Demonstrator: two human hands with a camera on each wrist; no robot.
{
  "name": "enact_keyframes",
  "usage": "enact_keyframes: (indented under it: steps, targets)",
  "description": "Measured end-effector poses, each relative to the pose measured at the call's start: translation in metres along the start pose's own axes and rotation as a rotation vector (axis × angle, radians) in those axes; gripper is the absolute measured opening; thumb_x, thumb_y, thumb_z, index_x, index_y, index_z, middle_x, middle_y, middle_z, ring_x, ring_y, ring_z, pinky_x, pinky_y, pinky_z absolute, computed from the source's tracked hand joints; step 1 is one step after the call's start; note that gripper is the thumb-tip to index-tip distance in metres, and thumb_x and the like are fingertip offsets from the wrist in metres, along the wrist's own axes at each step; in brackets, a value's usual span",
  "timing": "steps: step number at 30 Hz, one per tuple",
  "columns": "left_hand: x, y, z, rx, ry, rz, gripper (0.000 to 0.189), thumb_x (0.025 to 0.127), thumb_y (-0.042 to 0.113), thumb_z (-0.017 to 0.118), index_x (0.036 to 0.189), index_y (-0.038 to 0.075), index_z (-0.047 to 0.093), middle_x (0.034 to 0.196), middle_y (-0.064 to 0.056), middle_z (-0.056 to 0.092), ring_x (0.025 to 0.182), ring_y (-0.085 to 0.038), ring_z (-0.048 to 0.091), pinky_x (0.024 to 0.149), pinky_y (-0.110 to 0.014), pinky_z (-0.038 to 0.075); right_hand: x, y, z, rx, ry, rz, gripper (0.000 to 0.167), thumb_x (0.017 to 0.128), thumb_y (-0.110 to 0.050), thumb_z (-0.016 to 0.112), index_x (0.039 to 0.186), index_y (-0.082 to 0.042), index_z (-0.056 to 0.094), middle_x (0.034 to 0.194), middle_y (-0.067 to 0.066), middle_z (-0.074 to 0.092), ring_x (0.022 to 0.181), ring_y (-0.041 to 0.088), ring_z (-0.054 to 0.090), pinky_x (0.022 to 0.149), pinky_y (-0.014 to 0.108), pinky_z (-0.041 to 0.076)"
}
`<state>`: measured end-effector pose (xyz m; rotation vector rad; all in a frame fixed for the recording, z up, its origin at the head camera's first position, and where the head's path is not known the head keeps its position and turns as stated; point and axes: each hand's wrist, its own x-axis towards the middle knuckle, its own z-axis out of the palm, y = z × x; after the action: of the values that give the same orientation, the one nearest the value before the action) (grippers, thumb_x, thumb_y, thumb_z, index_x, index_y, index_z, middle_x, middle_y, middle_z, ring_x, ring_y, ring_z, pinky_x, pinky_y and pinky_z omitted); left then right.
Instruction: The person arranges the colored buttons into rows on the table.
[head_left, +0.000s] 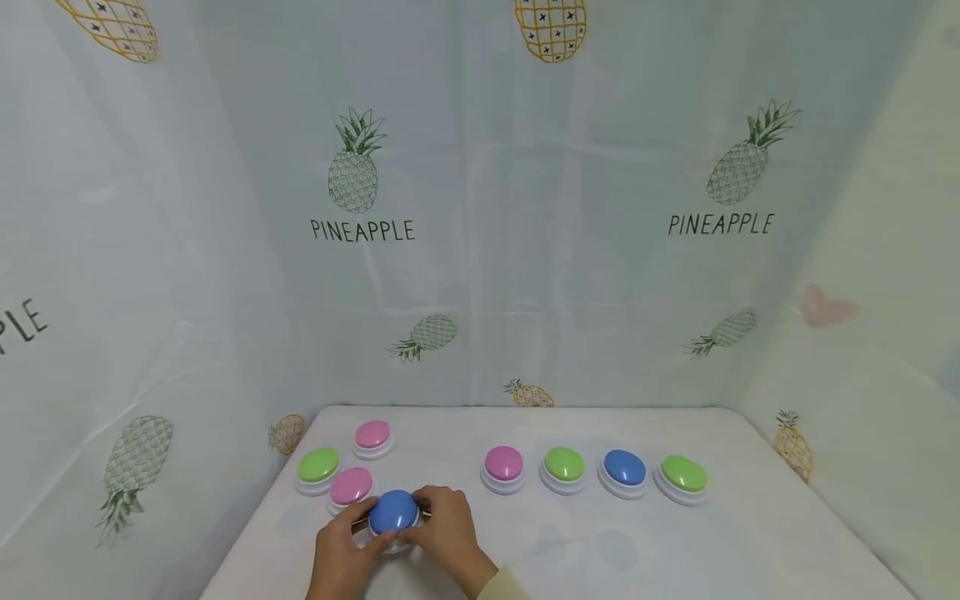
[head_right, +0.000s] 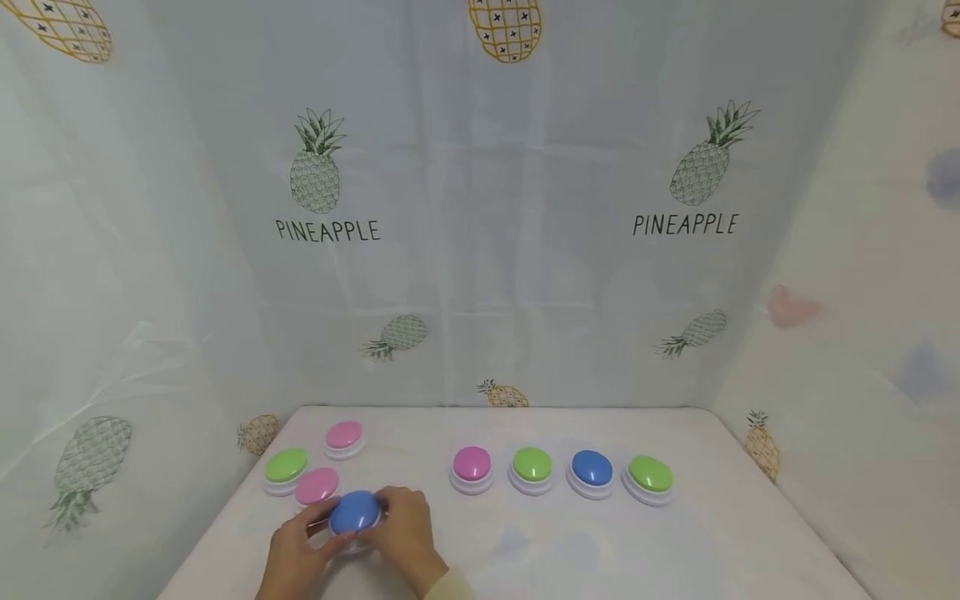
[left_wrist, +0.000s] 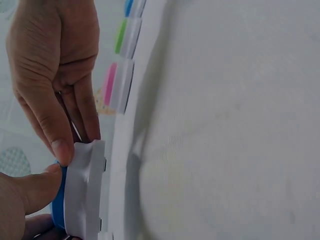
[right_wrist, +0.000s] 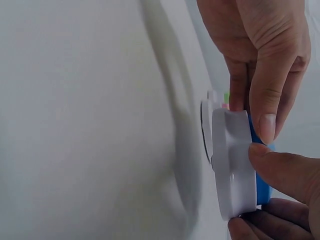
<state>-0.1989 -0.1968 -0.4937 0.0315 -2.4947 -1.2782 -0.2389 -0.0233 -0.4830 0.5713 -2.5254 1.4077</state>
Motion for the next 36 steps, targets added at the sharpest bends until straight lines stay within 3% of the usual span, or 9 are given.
enact_keyframes:
  steps: [9, 15, 27, 36]
  targets:
    - [0.004, 0.023, 0.036, -0.038, -0.023, 0.115, 0.058, 0.077, 0.007, 0.093, 0.127, -0.009, 0.068, 0.125, -0.026, 0.071, 0.107, -0.037, 0.073, 0.097, -0.055, 0.057, -0.007, 0.025, -0.037, -0.037, 0.016, 0.044, 0.048, 0.065, -0.009, 0.099, 0.107, 0.003, 0.077, 0.099, 0.013, 0.079, 0.093, 0.023, 0.077, 0.084, 0.037, 0.064]
    - [0.004, 0.034, 0.059, -0.059, -0.047, 0.160, 0.058, 0.074, 0.007, 0.095, 0.123, -0.009, 0.070, 0.120, -0.026, 0.072, 0.102, -0.036, 0.074, 0.094, -0.053, 0.059, -0.014, 0.039, -0.060, -0.048, 0.026, 0.059, 0.048, 0.064, -0.008, 0.099, 0.105, 0.004, 0.077, 0.098, 0.015, 0.079, 0.091, 0.026, 0.077, 0.083, 0.040, 0.065]
    - [-0.001, 0.055, 0.094, -0.112, -0.115, 0.189, 0.056, 0.073, 0.005, 0.094, 0.120, -0.012, 0.069, 0.116, -0.027, 0.073, 0.100, -0.034, 0.074, 0.089, -0.048, 0.062, -0.029, 0.060, -0.096, -0.060, 0.044, 0.088, 0.049, 0.062, -0.006, 0.099, 0.104, 0.004, 0.077, 0.097, 0.015, 0.079, 0.090, 0.026, 0.077, 0.082, 0.039, 0.065]
    - [-0.004, 0.062, 0.116, -0.120, -0.172, 0.176, 0.057, 0.073, 0.007, 0.094, 0.122, -0.010, 0.069, 0.119, -0.025, 0.073, 0.105, -0.034, 0.073, 0.093, -0.050, 0.060, -0.043, 0.071, -0.115, -0.054, 0.068, 0.106, 0.047, 0.060, -0.005, 0.099, 0.101, 0.003, 0.077, 0.095, 0.014, 0.079, 0.088, 0.025, 0.077, 0.080, 0.037, 0.065]
